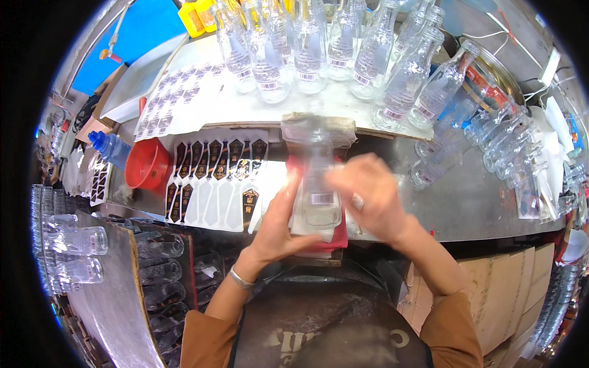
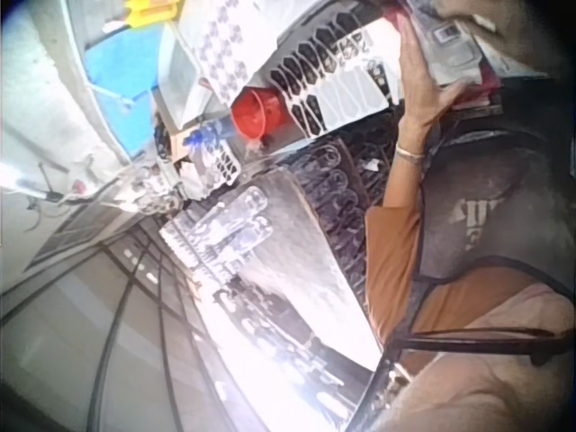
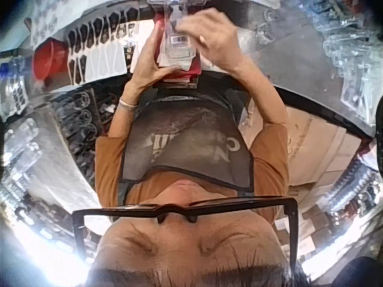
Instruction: The person repeatedly picks up clear plastic bottles, applies a label to each bottle using a handheld applicator, and places the labeled bottles on the counter. The person handles bottles one at a time throughout the clip.
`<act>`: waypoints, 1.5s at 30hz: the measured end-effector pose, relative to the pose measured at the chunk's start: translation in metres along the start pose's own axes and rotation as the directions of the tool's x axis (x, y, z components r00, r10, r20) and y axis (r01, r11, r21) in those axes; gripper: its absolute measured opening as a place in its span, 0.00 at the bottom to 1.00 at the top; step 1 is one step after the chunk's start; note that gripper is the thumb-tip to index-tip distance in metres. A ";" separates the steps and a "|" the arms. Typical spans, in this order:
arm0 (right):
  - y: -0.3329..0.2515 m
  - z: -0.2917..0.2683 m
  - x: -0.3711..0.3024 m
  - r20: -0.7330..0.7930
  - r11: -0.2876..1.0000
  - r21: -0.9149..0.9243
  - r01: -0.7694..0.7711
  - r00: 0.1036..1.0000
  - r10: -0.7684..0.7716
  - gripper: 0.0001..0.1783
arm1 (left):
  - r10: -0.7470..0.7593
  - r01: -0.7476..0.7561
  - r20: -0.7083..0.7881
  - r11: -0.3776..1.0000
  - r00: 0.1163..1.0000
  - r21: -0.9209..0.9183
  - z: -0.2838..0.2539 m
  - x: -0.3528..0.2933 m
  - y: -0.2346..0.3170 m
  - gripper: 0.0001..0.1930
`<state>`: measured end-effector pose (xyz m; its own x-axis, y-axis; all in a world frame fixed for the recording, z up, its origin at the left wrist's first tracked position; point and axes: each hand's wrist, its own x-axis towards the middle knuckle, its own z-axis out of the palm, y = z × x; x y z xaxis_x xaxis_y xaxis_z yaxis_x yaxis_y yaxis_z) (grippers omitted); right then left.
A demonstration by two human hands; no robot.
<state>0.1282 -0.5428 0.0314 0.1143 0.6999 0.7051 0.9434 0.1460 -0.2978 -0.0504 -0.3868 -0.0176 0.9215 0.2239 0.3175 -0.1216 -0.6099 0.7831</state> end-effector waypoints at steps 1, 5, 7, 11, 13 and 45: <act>-0.016 0.001 -0.008 0.098 0.997 0.046 0.058 0.993 -0.062 0.16 | 0.005 -0.005 -0.028 1.000 1.000 0.021 0.007 -0.007 -0.006 0.55; -0.041 -0.006 0.002 0.113 0.992 0.028 0.120 0.986 -0.123 0.15 | -0.072 0.065 -0.133 0.997 0.988 -0.051 0.023 -0.014 -0.003 0.57; -0.020 -0.004 0.023 -0.010 0.989 -0.138 0.060 0.998 -0.062 0.12 | -0.034 0.026 -0.173 0.999 0.984 -0.046 0.023 -0.011 0.001 0.60; -0.055 0.013 0.015 0.386 0.973 0.224 -0.047 0.921 -0.045 0.08 | 0.029 -0.031 -0.246 1.000 0.969 -0.004 0.031 -0.015 -0.006 0.63; -0.018 0.029 0.023 0.351 0.991 0.115 -0.072 0.936 0.027 0.07 | 0.019 -0.014 -0.262 1.000 0.965 0.023 0.035 -0.014 -0.002 0.64; 0.031 -0.005 -0.018 0.009 0.902 0.145 -0.408 0.912 0.411 0.14 | -0.072 0.073 -0.018 0.995 0.997 0.066 0.008 -0.007 0.005 0.48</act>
<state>0.1567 -0.5545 0.0130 0.4890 0.7041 0.5148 0.7588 -0.0524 -0.6492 -0.0541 -0.3976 -0.0205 0.9209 0.2812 0.2700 -0.0292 -0.6409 0.7670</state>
